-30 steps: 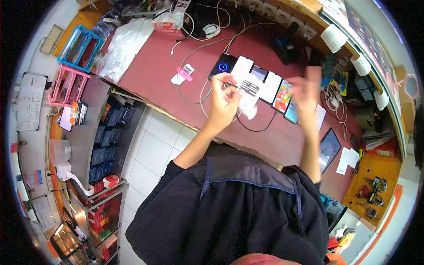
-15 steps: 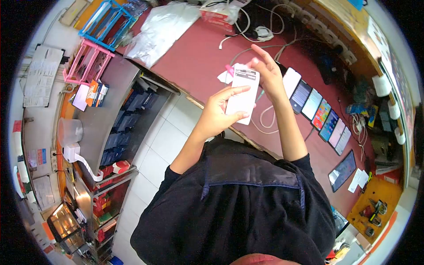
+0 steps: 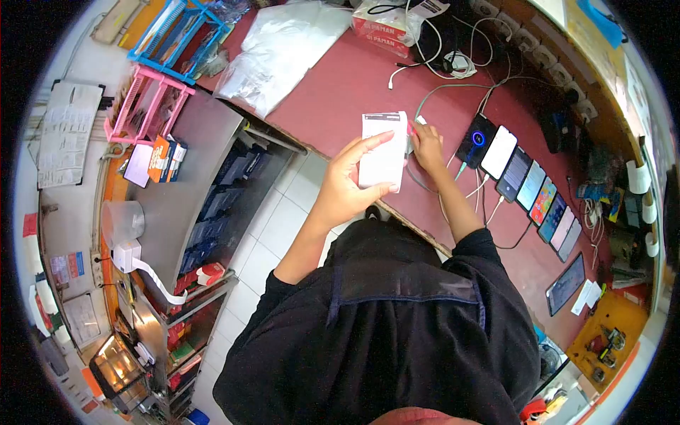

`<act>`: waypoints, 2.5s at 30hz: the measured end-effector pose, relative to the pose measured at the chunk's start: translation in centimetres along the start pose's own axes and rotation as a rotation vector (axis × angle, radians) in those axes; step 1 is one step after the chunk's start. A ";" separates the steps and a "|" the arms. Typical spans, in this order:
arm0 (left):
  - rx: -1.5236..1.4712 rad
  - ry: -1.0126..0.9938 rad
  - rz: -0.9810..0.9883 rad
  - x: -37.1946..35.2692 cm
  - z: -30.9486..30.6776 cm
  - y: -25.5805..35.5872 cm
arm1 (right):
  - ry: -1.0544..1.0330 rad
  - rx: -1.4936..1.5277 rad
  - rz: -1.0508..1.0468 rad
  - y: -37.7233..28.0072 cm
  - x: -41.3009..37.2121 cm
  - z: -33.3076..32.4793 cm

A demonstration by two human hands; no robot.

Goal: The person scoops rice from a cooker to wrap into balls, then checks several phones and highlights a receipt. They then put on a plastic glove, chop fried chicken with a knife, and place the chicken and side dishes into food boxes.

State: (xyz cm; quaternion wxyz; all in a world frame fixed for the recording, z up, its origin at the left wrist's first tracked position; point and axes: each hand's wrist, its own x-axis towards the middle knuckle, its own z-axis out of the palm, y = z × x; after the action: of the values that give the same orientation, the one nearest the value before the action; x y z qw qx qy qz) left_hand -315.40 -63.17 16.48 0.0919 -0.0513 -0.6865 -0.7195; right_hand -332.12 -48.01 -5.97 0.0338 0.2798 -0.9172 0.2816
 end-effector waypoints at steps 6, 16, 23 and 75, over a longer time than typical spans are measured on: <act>-0.015 -0.005 -0.051 1.7 -1.7 -2.4 | 0.181 -0.046 0.100 2.0 -0.1 -0.7; -0.144 -0.241 -0.174 11.0 -7.2 -10.9 | 0.220 0.061 0.310 -0.3 -0.6 -0.7; -0.428 -0.506 -0.565 14.5 -3.1 -17.9 | 0.387 0.066 0.607 -1.8 -1.3 -1.1; 0.940 -0.849 0.264 14.3 2.4 -27.5 | 0.882 1.031 0.874 -1.8 -8.6 -1.9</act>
State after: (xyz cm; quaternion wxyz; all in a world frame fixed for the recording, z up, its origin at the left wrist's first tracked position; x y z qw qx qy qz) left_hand -335.13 -60.53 -7.47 -0.0873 -0.3697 -0.8929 -0.2418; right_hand -324.10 -43.92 -5.38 0.1461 -0.2609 -0.6006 0.7415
